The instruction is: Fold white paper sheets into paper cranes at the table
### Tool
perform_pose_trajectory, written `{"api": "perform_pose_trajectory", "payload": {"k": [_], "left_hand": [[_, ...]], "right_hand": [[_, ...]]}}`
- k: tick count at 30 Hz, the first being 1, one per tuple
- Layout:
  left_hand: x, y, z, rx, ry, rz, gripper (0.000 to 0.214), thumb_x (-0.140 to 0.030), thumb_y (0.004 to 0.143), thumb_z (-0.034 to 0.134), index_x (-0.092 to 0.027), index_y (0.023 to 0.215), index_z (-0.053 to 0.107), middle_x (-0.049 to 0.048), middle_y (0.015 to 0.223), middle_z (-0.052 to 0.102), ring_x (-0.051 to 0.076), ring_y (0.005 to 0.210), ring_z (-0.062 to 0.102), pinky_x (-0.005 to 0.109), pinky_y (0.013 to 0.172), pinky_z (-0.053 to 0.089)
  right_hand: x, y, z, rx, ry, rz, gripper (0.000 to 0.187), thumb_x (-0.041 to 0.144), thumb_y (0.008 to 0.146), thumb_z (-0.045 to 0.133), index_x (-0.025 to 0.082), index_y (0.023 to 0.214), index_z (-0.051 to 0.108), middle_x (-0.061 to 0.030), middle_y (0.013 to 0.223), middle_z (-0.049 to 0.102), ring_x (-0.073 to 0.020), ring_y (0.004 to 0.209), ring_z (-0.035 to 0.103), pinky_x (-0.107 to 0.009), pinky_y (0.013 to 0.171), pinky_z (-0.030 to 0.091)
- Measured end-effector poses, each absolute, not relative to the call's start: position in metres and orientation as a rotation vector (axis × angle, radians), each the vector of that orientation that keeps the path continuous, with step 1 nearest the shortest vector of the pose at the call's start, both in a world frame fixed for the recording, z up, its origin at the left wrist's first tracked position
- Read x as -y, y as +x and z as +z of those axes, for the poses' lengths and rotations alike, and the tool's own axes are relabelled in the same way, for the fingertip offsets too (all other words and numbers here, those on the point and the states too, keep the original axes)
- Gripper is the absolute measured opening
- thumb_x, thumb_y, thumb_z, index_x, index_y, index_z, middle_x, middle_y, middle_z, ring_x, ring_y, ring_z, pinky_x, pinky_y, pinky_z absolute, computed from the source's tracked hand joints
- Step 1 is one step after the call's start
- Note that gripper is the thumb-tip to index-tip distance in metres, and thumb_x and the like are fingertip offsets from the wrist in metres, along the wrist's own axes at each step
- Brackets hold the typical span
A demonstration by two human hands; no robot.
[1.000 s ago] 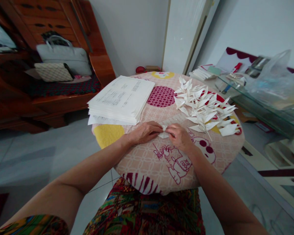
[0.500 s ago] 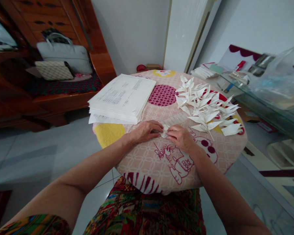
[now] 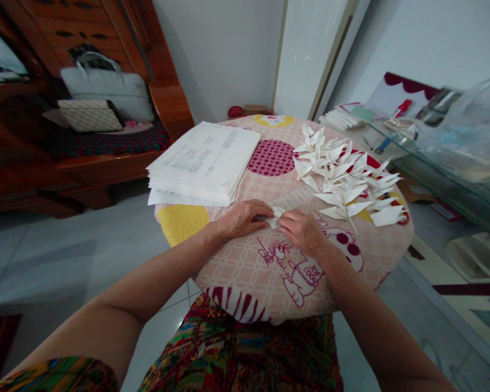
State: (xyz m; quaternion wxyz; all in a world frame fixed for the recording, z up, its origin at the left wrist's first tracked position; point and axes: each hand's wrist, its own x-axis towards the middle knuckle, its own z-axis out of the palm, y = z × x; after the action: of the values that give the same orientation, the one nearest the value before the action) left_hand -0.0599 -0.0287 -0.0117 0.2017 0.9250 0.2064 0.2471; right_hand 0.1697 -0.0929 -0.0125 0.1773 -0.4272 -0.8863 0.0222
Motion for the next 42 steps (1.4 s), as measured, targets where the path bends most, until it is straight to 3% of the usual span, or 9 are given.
{"api": "perform_pose_trajectory", "payload": {"k": [10,17,26,42], "left_hand": [[0.037,-0.057,-0.01,-0.514,2.728,0.718,0.021,-0.027,0.097,0.056,-0.019,0.106,0.074,0.0092,0.113,0.073,0.019,0.103,0.068,0.033,0.089,0.056],[0.041,-0.057,-0.005,-0.611,2.683,0.686,0.02,-0.022,0.097,0.054,-0.016,0.093,0.073,0.0078,0.101,0.07,0.016,0.092,0.067,0.027,0.081,0.054],[0.043,-0.05,-0.007,-0.824,2.482,0.761,0.011,-0.018,0.089,0.061,-0.015,0.083,0.07,0.0064,0.105,0.069,0.015,0.088,0.066,0.029,0.085,0.053],[0.045,-0.039,-0.011,-1.087,2.45,0.709,0.011,-0.017,0.084,0.063,-0.014,0.074,0.068,0.0114,0.115,0.068,0.022,0.103,0.065,0.037,0.097,0.054]], "right_hand": [[0.093,0.17,-0.013,2.487,-1.188,0.057,0.017,0.014,0.093,0.058,0.017,0.083,0.071,-0.0084,0.087,0.065,-0.0203,0.085,0.056,-0.031,0.076,0.044],[0.093,0.168,-0.013,2.368,-1.173,0.166,0.023,0.01,0.09,0.056,0.018,0.073,0.07,-0.0077,0.083,0.063,-0.0203,0.083,0.055,-0.032,0.076,0.043],[0.087,0.164,-0.007,2.097,-1.432,0.445,0.018,0.01,0.083,0.063,0.018,0.07,0.071,-0.0031,0.074,0.062,-0.0153,0.072,0.057,-0.027,0.069,0.042],[0.08,0.151,0.0,2.108,-1.756,0.332,0.015,0.012,0.079,0.064,0.016,0.068,0.073,-0.0081,0.076,0.071,-0.0191,0.072,0.062,-0.029,0.068,0.042]]}}
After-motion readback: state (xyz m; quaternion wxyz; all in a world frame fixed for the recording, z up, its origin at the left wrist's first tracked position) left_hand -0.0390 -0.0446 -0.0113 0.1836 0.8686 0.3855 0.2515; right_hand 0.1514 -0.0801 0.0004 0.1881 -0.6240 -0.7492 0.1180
